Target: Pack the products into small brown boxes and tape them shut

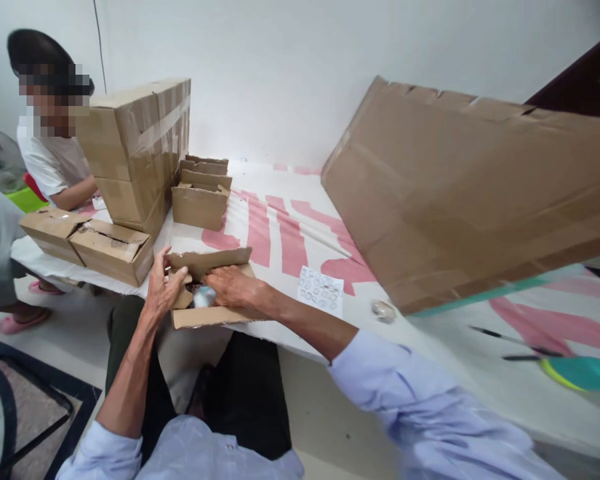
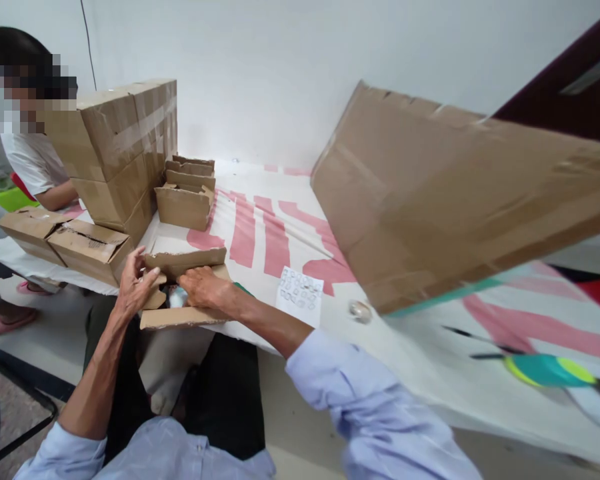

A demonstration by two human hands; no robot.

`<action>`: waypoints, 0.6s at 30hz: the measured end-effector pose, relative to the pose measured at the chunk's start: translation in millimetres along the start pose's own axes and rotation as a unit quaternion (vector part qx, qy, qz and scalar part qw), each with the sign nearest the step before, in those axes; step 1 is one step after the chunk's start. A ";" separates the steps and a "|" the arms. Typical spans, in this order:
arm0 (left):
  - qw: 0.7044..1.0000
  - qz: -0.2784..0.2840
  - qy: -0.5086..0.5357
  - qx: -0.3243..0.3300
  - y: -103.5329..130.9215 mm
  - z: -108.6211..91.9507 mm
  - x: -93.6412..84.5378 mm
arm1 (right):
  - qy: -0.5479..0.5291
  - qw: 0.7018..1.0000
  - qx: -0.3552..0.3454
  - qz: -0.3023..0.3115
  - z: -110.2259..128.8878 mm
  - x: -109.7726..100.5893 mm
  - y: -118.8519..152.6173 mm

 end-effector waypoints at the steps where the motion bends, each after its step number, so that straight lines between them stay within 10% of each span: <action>1: 1.000 0.013 0.005 0.007 5.4 -0.4 -3.5 | 0.003 1.000 -0.003 0.014 -0.3 -0.6 -0.5; 8: 0.983 0.173 -0.020 0.051 39.4 -9.0 -29.2 | 0.041 0.998 0.004 0.055 -0.4 1.3 1.7; 18: 0.968 0.224 -0.065 0.090 17.6 0.0 -25.7 | -0.064 0.998 -0.001 -0.023 -16.3 1.1 18.8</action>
Point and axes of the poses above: each hand's wrist, its own y-axis away from the middle knuckle, its own x-axis out of the palm, z = x × y, the point moved 2 cm from there along -y, towards the middle knuckle, and after that the axes turned 5 degrees about -y, right-handed, at the moved point
